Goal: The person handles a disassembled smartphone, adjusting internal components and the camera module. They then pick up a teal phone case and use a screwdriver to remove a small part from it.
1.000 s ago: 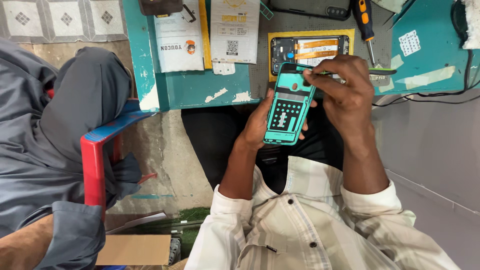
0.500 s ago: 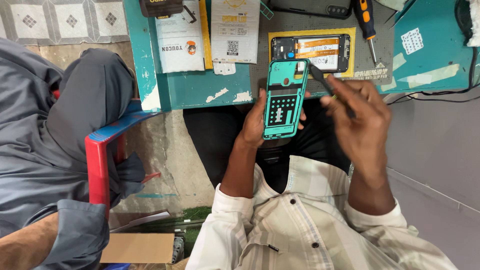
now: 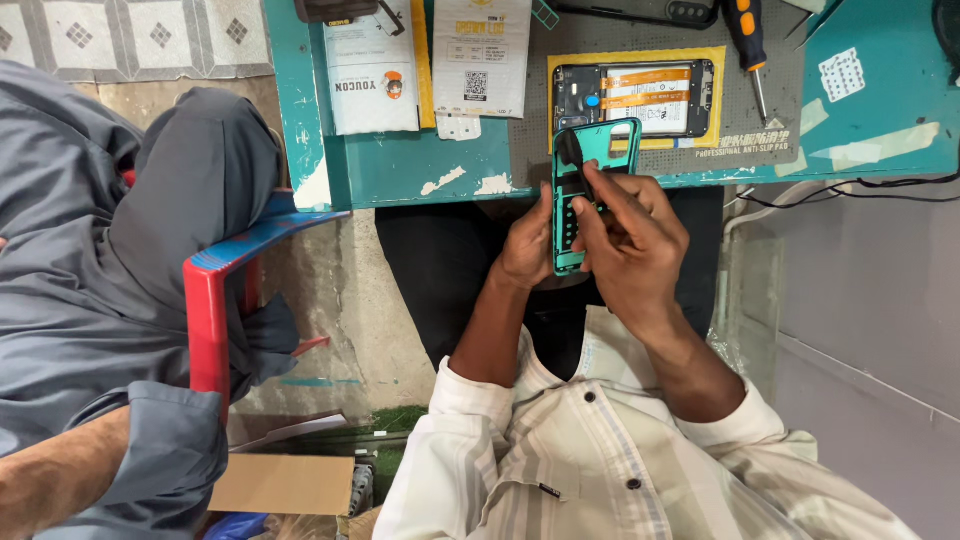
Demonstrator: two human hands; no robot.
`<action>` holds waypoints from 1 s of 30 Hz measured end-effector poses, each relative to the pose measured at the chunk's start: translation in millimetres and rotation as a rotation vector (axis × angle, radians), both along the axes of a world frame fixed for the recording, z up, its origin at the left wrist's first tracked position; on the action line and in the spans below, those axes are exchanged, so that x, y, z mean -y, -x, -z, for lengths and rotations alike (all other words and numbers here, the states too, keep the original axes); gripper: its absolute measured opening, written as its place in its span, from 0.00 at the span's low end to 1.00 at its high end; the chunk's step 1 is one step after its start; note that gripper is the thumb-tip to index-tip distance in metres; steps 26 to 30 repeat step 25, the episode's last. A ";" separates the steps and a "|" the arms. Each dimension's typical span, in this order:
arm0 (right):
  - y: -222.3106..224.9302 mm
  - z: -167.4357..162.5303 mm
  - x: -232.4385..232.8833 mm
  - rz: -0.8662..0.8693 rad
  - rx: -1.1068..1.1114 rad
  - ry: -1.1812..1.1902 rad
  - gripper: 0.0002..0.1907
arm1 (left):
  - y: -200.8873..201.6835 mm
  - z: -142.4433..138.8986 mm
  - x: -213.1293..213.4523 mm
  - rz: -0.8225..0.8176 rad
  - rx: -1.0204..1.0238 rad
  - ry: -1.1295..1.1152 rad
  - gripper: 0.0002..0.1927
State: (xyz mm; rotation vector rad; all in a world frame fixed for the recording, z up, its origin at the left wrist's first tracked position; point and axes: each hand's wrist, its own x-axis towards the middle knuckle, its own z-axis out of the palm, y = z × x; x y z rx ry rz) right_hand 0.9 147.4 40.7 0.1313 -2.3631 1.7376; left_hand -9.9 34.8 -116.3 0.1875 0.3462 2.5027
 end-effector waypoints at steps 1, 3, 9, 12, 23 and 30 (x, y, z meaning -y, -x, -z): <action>0.8 1.3 -0.3 -0.003 -0.011 -0.005 0.19 | 0.6 -0.1 -0.3 0.001 0.015 0.004 0.33; 1.7 2.6 -0.7 -0.009 -0.005 -0.010 0.18 | 1.2 -0.7 1.2 0.019 0.051 -0.009 0.33; -0.3 -6.2 -9.1 -0.072 0.173 -0.004 0.15 | 10.6 -29.1 3.9 0.011 0.025 -0.009 0.35; -5.4 -16.6 -20.6 -0.127 0.299 -0.024 0.14 | 14.3 -41.9 3.7 0.012 0.097 -0.001 0.35; 0.9 0.2 -22.0 -0.069 0.105 -0.051 0.14 | 3.4 2.5 -0.4 0.028 0.064 -0.051 0.35; -8.7 5.2 -26.1 -0.144 0.104 -0.096 0.14 | 5.8 -11.2 6.0 -0.013 -0.001 -0.100 0.37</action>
